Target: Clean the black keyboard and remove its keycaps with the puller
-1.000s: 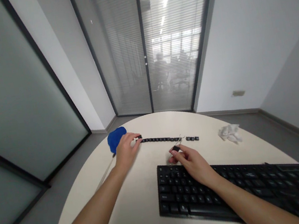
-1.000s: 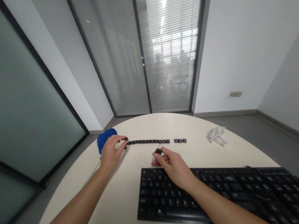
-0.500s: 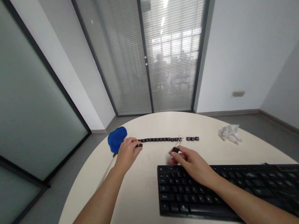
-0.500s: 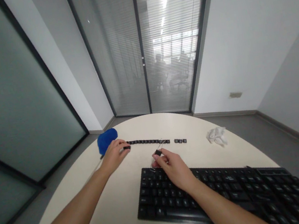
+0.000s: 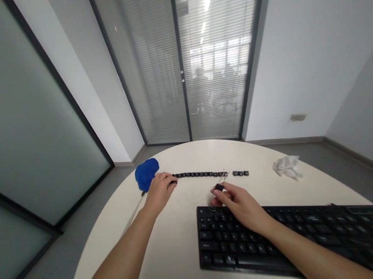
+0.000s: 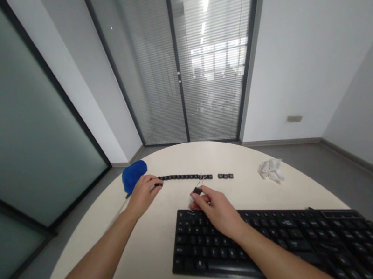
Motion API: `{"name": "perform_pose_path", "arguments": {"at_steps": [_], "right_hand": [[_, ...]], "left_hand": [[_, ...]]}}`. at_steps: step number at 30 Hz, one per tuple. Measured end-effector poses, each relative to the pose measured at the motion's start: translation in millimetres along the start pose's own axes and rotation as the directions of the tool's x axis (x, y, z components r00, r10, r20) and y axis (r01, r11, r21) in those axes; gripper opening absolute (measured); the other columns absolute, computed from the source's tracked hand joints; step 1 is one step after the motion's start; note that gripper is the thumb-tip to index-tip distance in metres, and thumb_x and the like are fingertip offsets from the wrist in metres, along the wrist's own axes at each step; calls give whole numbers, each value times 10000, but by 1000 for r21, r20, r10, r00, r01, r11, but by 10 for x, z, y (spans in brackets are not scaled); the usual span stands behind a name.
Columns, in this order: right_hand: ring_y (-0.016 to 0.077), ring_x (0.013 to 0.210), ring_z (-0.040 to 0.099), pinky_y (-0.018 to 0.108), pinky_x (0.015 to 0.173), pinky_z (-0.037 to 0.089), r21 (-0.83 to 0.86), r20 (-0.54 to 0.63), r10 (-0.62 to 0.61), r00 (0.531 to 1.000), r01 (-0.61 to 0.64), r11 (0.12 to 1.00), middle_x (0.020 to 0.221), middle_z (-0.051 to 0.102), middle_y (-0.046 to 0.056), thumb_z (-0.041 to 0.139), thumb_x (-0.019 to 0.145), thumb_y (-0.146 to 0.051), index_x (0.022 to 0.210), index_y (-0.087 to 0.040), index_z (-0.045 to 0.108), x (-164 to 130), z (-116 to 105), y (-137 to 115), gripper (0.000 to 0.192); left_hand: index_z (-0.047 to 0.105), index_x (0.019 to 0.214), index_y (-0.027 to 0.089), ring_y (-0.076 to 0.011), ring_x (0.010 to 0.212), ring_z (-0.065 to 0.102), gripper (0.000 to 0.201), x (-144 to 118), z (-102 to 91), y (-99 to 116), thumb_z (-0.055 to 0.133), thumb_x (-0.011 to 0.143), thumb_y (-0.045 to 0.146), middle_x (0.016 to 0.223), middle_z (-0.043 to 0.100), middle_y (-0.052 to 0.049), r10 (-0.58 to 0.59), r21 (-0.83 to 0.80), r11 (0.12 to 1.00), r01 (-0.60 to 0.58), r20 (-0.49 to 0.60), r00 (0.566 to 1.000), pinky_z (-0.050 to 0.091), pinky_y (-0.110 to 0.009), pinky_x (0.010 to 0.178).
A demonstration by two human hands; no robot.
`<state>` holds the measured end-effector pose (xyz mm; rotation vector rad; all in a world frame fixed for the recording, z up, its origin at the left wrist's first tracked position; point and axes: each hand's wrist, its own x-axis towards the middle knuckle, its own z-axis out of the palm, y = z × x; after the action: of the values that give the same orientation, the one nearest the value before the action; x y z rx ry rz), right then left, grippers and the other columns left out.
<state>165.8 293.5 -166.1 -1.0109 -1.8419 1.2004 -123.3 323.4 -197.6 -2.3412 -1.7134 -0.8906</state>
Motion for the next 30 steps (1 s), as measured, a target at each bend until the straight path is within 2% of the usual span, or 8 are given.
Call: {"name": "perform_pose_path", "arguments": {"at_steps": [5,18,30], "right_hand": [[215,804,704,318,769,505,-9,-1,7,1000,-7,1000,820,748,57,518,916,-547,942,-197,590,-2,-3,-21,358],[214,805,703,323,775,504,-1,0,0,1000,0,1000,840,752,59,516,920,-545,977,-196,595,6,0,13,362],[207,807,694,320,764,509,8,16,-5,1000,5,1000,836,744,51,505,927,-545,947,-202,586,1,3,18,353]], "left_hand": [[691,1033,228,-231,1020,550,176,10,4,10,634,879,167,1035,686,-39,15,-18,1000,-15,-11,1000,434,-384,918],[643,1059,208,-238,1028,578,225,-7,18,-2,660,843,146,1059,663,-53,-53,-34,998,51,-66,996,456,-381,917],[623,1069,200,-221,969,623,268,-10,87,-104,572,834,82,1045,666,-52,-109,-134,986,101,-54,993,493,-368,892]]}}
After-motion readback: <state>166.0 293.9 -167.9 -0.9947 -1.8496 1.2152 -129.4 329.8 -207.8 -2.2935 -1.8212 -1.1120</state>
